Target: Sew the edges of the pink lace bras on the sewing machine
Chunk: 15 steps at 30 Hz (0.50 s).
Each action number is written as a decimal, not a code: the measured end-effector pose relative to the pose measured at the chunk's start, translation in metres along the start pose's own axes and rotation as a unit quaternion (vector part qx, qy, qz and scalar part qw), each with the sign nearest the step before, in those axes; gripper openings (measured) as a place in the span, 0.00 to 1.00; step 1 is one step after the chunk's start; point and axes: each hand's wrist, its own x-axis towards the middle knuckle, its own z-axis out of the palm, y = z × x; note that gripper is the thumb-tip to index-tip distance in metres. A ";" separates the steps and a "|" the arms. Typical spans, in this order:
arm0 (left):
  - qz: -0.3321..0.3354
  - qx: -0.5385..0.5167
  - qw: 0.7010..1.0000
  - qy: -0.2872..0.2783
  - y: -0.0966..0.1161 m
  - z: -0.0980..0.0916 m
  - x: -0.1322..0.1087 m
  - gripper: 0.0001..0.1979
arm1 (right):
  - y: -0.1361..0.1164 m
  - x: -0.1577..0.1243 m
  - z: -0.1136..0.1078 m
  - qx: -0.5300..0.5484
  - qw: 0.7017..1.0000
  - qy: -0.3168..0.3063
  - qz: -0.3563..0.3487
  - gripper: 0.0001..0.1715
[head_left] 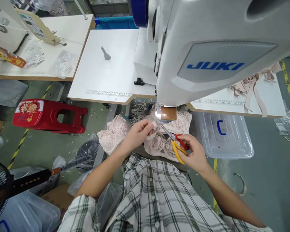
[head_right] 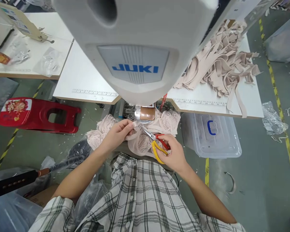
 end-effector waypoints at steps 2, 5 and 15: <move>-0.011 0.001 1.000 -0.001 0.001 -0.002 0.000 0.18 | -0.001 0.000 0.004 -0.001 1.000 0.005 -0.025 0.18; -0.018 0.013 1.000 -0.009 0.003 -0.003 0.001 0.19 | -0.004 0.005 0.012 -0.007 0.999 -0.011 -0.043 0.21; -0.013 0.071 0.997 -0.015 0.003 -0.010 0.004 0.14 | -0.002 0.019 0.022 0.043 0.997 -0.058 0.032 0.19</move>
